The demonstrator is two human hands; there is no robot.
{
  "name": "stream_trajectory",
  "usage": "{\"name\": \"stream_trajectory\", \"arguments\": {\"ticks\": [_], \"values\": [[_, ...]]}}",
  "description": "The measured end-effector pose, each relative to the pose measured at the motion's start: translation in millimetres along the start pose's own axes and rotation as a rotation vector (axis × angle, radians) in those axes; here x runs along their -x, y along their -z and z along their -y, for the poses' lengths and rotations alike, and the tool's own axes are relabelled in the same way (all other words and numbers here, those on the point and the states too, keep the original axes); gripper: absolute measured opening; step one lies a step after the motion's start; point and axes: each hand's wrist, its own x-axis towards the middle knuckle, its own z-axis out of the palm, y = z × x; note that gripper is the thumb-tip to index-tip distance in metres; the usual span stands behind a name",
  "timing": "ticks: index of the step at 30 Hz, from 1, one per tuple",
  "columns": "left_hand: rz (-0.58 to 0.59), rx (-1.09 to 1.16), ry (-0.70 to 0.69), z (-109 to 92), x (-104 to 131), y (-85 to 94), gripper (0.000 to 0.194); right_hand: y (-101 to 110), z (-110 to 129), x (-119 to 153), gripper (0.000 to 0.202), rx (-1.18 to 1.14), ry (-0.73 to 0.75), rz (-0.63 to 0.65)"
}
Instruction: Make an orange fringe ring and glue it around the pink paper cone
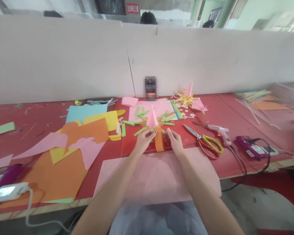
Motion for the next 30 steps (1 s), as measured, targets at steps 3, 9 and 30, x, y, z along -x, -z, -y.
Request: {"name": "stream_trajectory", "arguments": {"ticks": [3, 9, 30], "values": [[-0.041, 0.004, -0.023, -1.9, 1.4, -0.9, 0.026, -0.7, 1.5, 1.6, 0.037, 0.051, 0.037, 0.042], [-0.065, -0.059, -0.076, -8.2, 5.3, -1.5, 0.022, -0.7, -1.9, 1.5, 0.027, 0.078, 0.119, 0.078], [0.024, -0.056, 0.028, -8.2, 3.1, -1.0, 0.026, -1.2, 0.1, 2.7, 0.022, 0.083, 0.133, 0.139]]}}
